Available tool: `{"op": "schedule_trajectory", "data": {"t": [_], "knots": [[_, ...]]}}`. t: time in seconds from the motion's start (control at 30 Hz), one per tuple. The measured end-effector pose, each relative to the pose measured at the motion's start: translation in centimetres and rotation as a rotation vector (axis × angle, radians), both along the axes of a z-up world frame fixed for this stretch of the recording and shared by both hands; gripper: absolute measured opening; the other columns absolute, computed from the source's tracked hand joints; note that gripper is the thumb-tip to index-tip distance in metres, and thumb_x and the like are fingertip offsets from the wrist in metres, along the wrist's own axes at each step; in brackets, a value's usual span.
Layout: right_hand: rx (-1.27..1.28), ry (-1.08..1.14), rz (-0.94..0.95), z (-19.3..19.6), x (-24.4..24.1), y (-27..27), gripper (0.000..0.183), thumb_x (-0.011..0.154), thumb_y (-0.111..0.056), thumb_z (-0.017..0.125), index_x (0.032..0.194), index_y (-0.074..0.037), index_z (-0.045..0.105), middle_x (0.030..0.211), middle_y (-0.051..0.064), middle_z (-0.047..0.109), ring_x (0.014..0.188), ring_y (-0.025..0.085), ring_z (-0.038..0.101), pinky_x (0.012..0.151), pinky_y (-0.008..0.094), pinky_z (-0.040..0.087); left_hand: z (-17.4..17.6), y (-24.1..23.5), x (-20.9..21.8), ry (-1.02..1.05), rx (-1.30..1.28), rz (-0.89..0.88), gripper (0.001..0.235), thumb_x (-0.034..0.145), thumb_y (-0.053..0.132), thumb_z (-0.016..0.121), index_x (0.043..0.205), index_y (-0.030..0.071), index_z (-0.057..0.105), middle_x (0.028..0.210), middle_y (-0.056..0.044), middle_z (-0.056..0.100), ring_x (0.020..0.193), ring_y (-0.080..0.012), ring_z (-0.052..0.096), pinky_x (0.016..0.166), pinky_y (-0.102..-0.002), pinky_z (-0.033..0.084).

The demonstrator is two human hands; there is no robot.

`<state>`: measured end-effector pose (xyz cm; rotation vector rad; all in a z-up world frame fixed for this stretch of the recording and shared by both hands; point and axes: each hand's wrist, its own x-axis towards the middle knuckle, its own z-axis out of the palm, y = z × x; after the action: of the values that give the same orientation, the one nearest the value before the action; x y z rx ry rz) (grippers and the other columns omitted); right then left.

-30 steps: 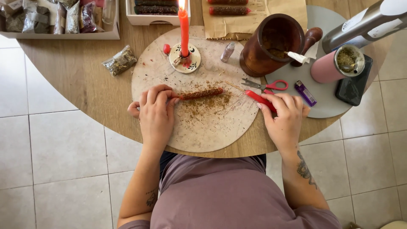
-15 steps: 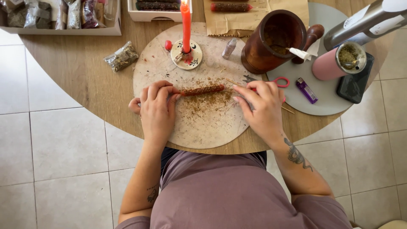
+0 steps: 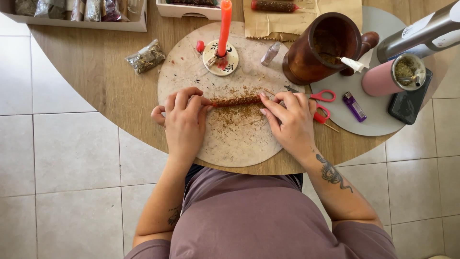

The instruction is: The person lights a red candle and uses the flame to heat a cylindrical stick covered in a brown mixture. They roll the stick on a wooden board to coat it evenly, then use a spoon to add more of the mixture from a mortar. The person repeats the heating and rolling process to shape the incense stick.

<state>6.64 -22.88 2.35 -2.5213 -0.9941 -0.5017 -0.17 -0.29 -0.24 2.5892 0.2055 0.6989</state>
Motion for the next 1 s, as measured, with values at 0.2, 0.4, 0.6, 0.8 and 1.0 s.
{"op": "schedule_trajectory", "data": {"t": [0.2,0.4,0.6,0.8,1.0], "knots": [[-0.062,-0.068,-0.014,-0.5,0.2,-0.2,0.022,0.090,-0.027,0.062,0.111,-0.025,0.069,0.088,-0.003,0.052,0.090,0.019,0.050,0.076,0.035,0.033,0.2,-0.1,0.0,-0.025,0.034,-0.001,0.009,0.087,0.025,0.066,0.083,0.022,0.058,0.099,0.008,0.053,0.096,-0.0162,0.047,0.080,-0.039,0.023],[-0.076,-0.077,-0.019,-1.0,0.4,-0.4,0.024,0.090,-0.029,0.062,0.113,-0.026,0.068,0.088,-0.004,0.052,0.090,0.018,0.050,0.077,0.035,0.031,0.1,-0.1,0.1,-0.025,0.036,-0.005,0.008,0.087,0.023,0.066,0.083,0.022,0.059,0.098,0.007,0.053,0.096,-0.0165,0.048,0.080,-0.039,0.023],[-0.041,-0.054,-0.019,-0.7,0.4,-0.2,0.025,0.089,-0.030,0.063,0.114,-0.026,0.068,0.089,-0.004,0.051,0.088,0.018,0.049,0.078,0.036,0.033,0.2,0.0,0.0,-0.021,0.010,-0.007,0.006,0.088,0.026,0.064,0.086,0.023,0.060,0.099,0.007,0.053,0.097,-0.0161,0.048,0.080,-0.039,0.023],[0.019,-0.023,-0.023,-0.7,0.5,-0.3,0.028,0.089,-0.027,0.065,0.116,-0.023,0.067,0.090,-0.001,0.052,0.087,0.021,0.050,0.076,0.037,0.035,0.6,-0.1,-0.2,-0.018,-0.011,0.003,0.006,0.087,0.028,0.065,0.087,0.023,0.062,0.100,0.006,0.054,0.097,-0.0166,0.048,0.080,-0.039,0.024],[0.048,-0.014,-0.020,-0.6,0.3,-0.3,0.022,0.088,-0.025,0.066,0.110,-0.024,0.070,0.088,-0.002,0.052,0.085,0.020,0.050,0.077,0.035,0.036,0.3,0.0,-0.2,-0.023,-0.021,-0.014,0.007,0.087,0.029,0.066,0.085,0.023,0.062,0.100,0.007,0.054,0.098,-0.0165,0.048,0.079,-0.039,0.025]]}}
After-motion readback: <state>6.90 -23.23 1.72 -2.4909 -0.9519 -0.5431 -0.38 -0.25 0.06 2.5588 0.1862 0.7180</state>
